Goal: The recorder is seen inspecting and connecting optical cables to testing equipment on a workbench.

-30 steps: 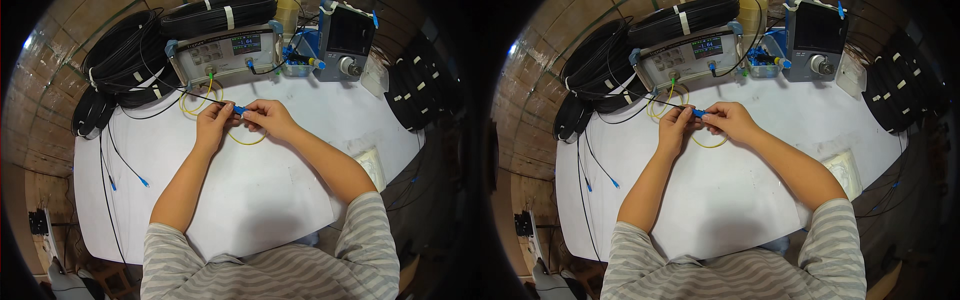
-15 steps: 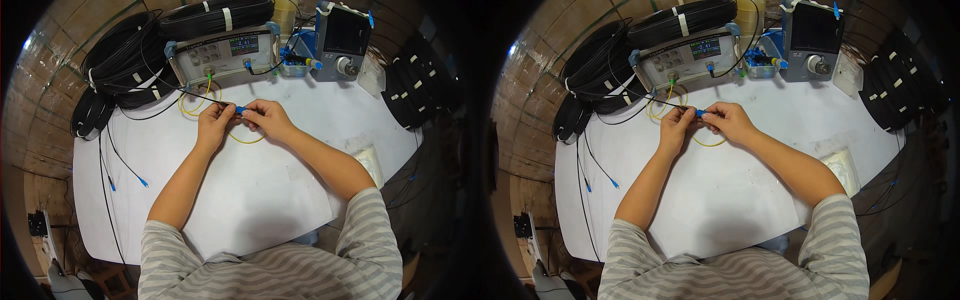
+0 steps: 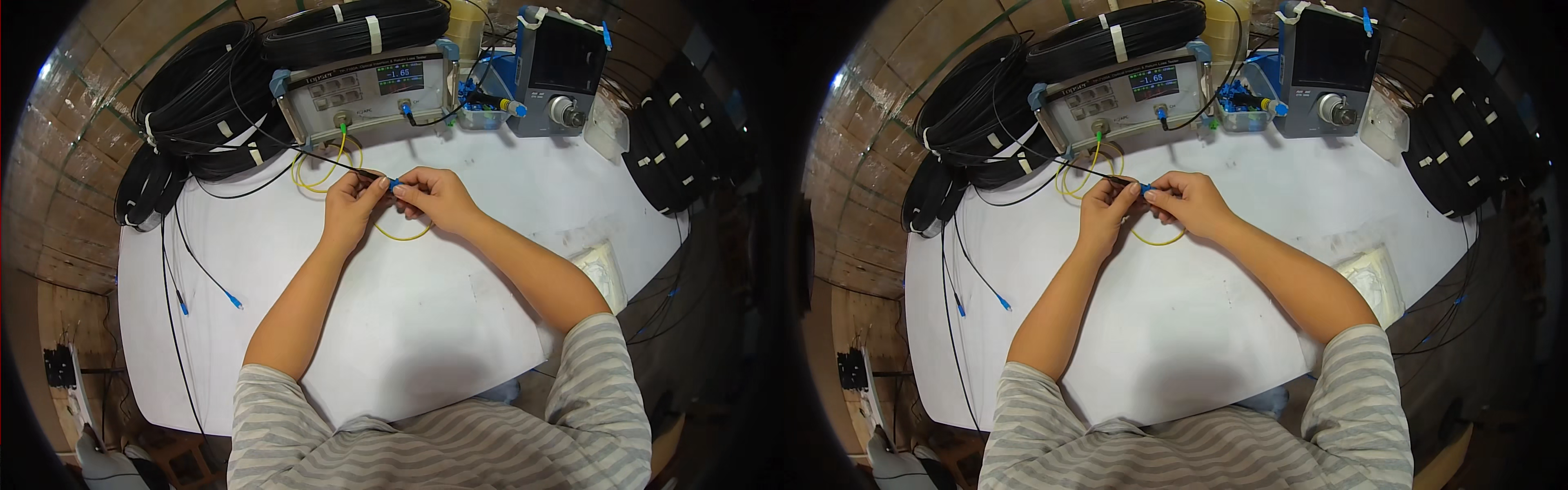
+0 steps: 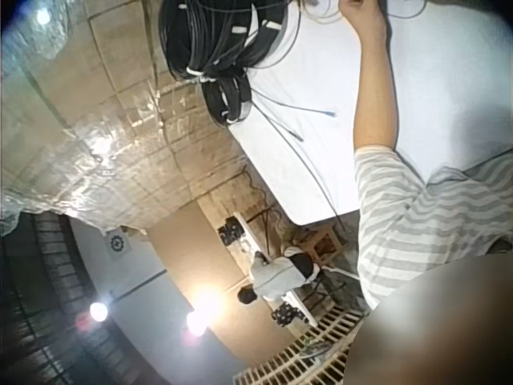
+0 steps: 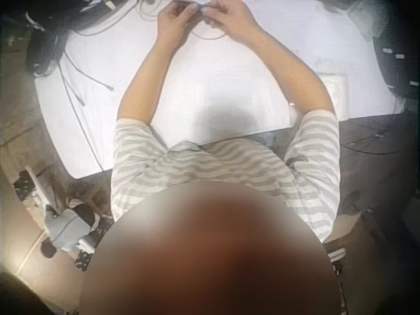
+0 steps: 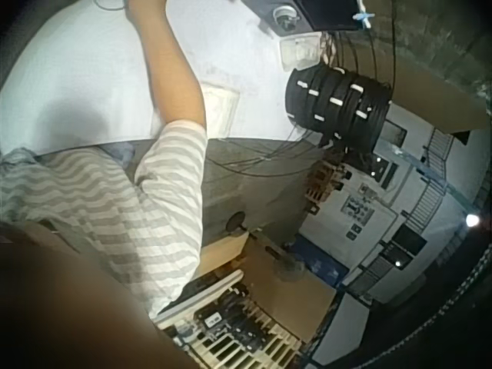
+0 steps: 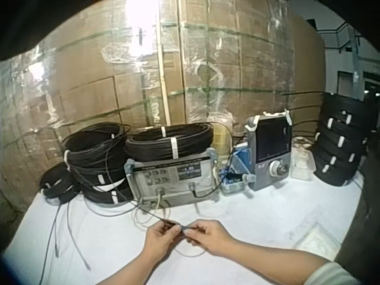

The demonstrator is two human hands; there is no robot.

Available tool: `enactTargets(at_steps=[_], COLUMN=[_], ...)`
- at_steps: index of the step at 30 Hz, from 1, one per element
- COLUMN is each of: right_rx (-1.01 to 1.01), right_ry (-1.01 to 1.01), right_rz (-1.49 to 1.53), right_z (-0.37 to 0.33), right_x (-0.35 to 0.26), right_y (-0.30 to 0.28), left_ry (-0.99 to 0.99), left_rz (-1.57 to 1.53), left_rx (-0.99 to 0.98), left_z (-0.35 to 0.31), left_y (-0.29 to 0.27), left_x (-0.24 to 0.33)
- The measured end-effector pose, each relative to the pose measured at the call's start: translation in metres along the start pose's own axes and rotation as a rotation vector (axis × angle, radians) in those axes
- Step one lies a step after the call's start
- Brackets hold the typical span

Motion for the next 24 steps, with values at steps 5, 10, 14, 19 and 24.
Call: enactTargets(at_steps=[5,10,14,19,24], right_rx=[-0.011,-0.012,-0.019,-0.023,-0.033], right_ry=[0.012,0.017,0.021,0.011,0.021], right_rz=[-0.012,-0.003,0.014,0.017,0.007], right_z=[0.0002,-0.0006,-0.0007,-0.0009,-0.0015], right_x=[-0.0003,-0.0001,0.0002,-0.0004,0.0005], right_y=[0.0006,0.0012,0.0019,0.0028,0.0023], left_ry=[-0.047,-0.053,-0.042,-0.048,-0.057], left_rz=[-0.011,0.002,0.004,-0.016,0.022], left_rx=[-0.019,-0.043,-0.072,-0.081,-0.053], left_z=[0.0009,-0.0018,-0.0031,-0.0032,-0.0034], left_y=[0.0016,0.0065,0.009,0.0076,0.0079], left_x=[-0.0021,0.0005,0.0026,0.0011,0.0014])
Point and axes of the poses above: each hand's wrist, its own z-axis towards the middle knuckle, its own y-axis out of the palm, x = y × z, the point moved 7 cm from there along z, towards the middle knuckle, and after that the axes turned 11 degrees about -z, right-handed, at the moved point
